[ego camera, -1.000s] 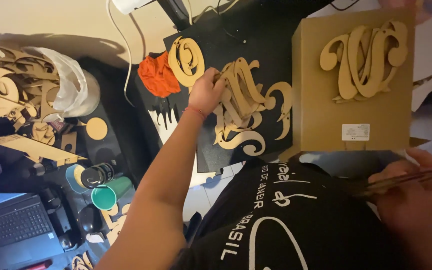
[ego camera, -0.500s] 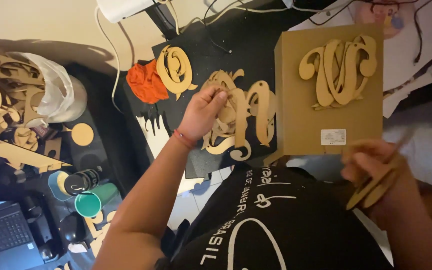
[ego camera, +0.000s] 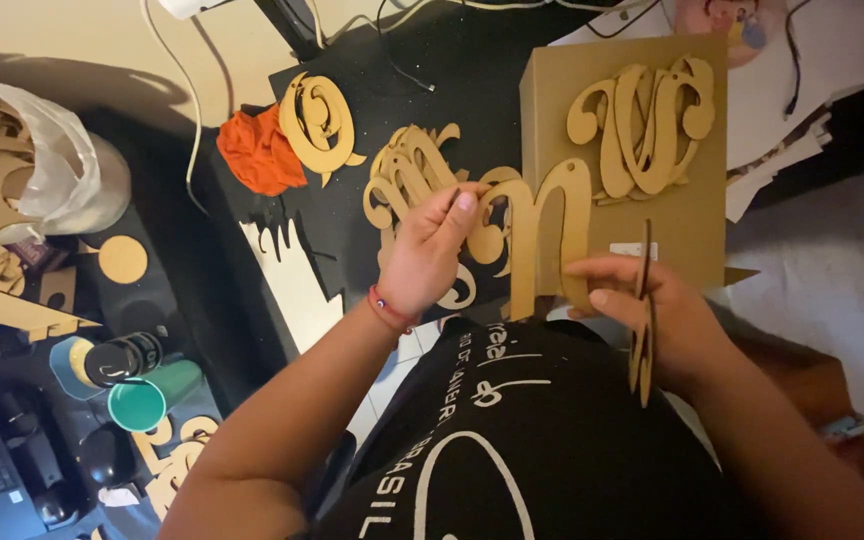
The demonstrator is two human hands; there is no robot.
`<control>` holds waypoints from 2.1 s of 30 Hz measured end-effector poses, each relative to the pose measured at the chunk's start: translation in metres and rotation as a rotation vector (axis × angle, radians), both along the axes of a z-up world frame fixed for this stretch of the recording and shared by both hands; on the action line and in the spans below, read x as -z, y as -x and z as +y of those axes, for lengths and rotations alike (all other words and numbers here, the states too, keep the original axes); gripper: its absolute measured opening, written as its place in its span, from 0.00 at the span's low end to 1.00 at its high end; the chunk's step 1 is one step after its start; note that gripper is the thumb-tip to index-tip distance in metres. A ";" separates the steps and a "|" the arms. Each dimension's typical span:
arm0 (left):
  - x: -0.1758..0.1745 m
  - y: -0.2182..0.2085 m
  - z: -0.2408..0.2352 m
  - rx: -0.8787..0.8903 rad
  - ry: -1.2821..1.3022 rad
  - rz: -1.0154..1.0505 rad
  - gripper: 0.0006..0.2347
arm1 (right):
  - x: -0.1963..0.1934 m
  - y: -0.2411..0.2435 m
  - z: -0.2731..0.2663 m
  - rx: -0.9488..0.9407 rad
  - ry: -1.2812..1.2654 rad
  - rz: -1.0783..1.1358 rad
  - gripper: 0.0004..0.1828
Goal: Organizing laser-cut wooden letters by picking them from a pile and stacking them on a cardboard sheet.
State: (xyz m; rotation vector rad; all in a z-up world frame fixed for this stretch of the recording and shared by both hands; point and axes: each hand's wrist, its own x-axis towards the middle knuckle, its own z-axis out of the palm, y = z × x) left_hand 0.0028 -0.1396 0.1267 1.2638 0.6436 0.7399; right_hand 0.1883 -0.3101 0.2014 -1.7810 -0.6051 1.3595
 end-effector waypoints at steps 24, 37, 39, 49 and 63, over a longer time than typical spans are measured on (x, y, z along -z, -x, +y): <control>0.000 0.002 -0.013 0.016 0.075 0.122 0.11 | 0.001 -0.014 -0.003 0.100 -0.093 -0.052 0.16; 0.000 0.007 0.001 0.124 0.075 0.138 0.11 | 0.001 -0.002 -0.008 0.100 -0.118 -0.163 0.13; 0.005 0.007 -0.001 0.130 0.076 0.130 0.11 | 0.004 -0.002 -0.009 0.105 -0.108 -0.172 0.14; 0.011 0.001 -0.014 0.204 0.168 0.205 0.09 | 0.020 -0.009 -0.021 0.196 -0.140 0.050 0.22; -0.006 0.015 -0.023 0.226 0.130 0.367 0.13 | 0.072 -0.029 -0.030 -0.278 0.031 -0.286 0.25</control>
